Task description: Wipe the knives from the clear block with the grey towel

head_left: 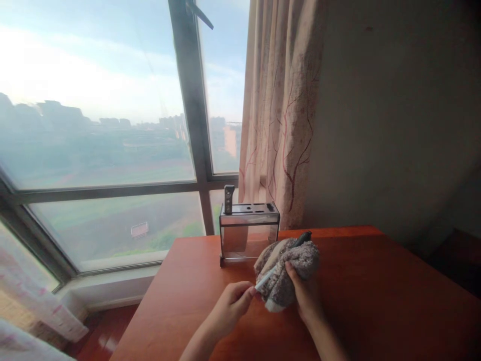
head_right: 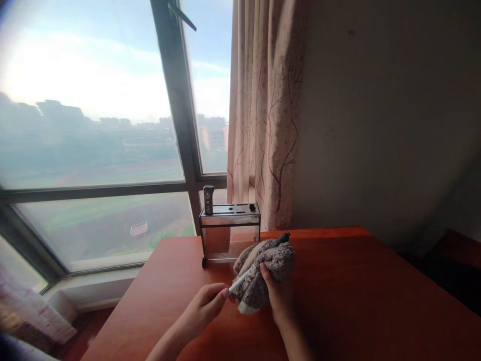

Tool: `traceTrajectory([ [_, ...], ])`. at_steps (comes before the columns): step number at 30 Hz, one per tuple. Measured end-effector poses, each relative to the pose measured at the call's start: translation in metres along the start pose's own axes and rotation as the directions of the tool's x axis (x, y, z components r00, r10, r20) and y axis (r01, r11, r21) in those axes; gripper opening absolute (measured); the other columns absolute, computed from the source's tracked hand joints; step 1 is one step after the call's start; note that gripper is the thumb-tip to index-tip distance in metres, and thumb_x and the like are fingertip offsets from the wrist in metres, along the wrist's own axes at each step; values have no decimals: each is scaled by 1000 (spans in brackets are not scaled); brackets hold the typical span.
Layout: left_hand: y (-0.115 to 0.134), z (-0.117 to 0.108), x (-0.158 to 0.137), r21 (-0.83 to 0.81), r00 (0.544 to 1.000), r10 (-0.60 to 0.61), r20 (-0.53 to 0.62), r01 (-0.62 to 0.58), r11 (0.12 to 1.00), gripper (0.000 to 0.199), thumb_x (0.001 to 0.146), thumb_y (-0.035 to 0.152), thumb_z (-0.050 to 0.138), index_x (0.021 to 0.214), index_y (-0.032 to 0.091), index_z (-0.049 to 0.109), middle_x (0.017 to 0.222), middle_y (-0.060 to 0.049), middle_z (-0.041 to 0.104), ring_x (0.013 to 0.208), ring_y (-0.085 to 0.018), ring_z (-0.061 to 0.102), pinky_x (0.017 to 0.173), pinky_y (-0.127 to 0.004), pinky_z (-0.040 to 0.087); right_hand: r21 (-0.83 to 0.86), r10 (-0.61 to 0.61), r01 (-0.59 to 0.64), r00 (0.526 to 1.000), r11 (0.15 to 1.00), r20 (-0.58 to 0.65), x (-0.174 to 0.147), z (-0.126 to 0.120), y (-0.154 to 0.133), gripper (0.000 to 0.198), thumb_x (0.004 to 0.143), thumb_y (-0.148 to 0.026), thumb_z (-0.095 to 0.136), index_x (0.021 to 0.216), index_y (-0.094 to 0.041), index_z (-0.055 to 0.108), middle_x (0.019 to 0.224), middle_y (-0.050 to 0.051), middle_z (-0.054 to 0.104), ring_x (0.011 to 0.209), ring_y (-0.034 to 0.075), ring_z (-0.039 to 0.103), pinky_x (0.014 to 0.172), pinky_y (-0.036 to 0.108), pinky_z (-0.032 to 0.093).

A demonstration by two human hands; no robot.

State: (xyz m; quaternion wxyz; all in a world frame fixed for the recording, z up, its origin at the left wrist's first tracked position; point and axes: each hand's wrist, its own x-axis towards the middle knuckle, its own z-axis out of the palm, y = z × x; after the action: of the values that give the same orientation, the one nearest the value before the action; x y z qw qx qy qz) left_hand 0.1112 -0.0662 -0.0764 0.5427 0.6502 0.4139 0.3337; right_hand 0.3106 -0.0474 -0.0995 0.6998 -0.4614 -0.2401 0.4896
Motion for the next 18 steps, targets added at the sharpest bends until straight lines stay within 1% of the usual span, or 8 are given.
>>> traceTrajectory([
  [1,1,1,0,-5,1000,-6,7,6,1000,51,86,59,45,78,11,62,51,8,30,47,-8,25,45,-24,17,-82,-49,45,998,996,-48,0,0,-1,40,56,-35,86,90,-20,72,89,4,76,95,30,67,88,42,50],
  [3,2,1,0,-4,1000,-10,0,10,1000,52,85,60,46,77,11,62,50,8,30,48,-8,25,45,-24,17,-204,-138,121,988,971,-68,2,-2,-3,34,54,-33,86,82,-20,73,85,5,77,94,33,67,88,44,50],
  [7,2,-2,1,-6,999,-19,-34,18,1000,54,83,63,48,76,11,63,50,8,31,47,-8,25,45,-24,17,-280,-228,211,973,936,-30,6,-15,-3,25,46,-29,88,63,-25,71,71,4,74,92,36,66,89,47,49],
  [9,2,-3,0,-24,999,-25,-24,25,999,52,83,62,48,77,12,63,49,8,30,46,-8,25,45,-24,17,-330,-248,237,969,914,11,9,-21,-1,24,43,-28,89,55,-27,68,69,5,74,92,37,66,90,46,49],
  [12,3,-4,0,-33,1000,-17,-17,16,999,50,84,60,47,77,12,63,48,8,30,46,-9,25,45,-23,18,-389,-261,257,964,885,44,10,-22,1,25,45,-31,88,60,-28,68,78,6,76,99,37,65,93,45,48],
  [15,5,-5,-1,33,1000,2,-24,-1,999,52,85,60,46,78,12,63,50,7,31,48,-9,27,46,-24,19,-348,-198,184,980,919,-4,7,-12,0,32,50,-37,86,76,-25,72,85,5,76,106,34,63,95,44,47],
  [16,6,-5,-1,70,1000,13,-24,-11,997,52,86,60,45,78,12,64,51,7,31,49,-9,27,47,-24,19,-294,-138,127,990,947,-17,5,-8,-1,37,52,-39,85,82,-23,73,89,5,77,106,33,64,95,43,47],
  [18,6,-6,-1,146,999,45,-13,-43,988,53,87,59,43,77,11,65,54,6,33,51,-10,28,48,-25,20,-121,52,-52,999,991,2,1,-1,-2,48,55,-44,83,95,-20,72,95,6,76,103,32,65,92,43,50],
])
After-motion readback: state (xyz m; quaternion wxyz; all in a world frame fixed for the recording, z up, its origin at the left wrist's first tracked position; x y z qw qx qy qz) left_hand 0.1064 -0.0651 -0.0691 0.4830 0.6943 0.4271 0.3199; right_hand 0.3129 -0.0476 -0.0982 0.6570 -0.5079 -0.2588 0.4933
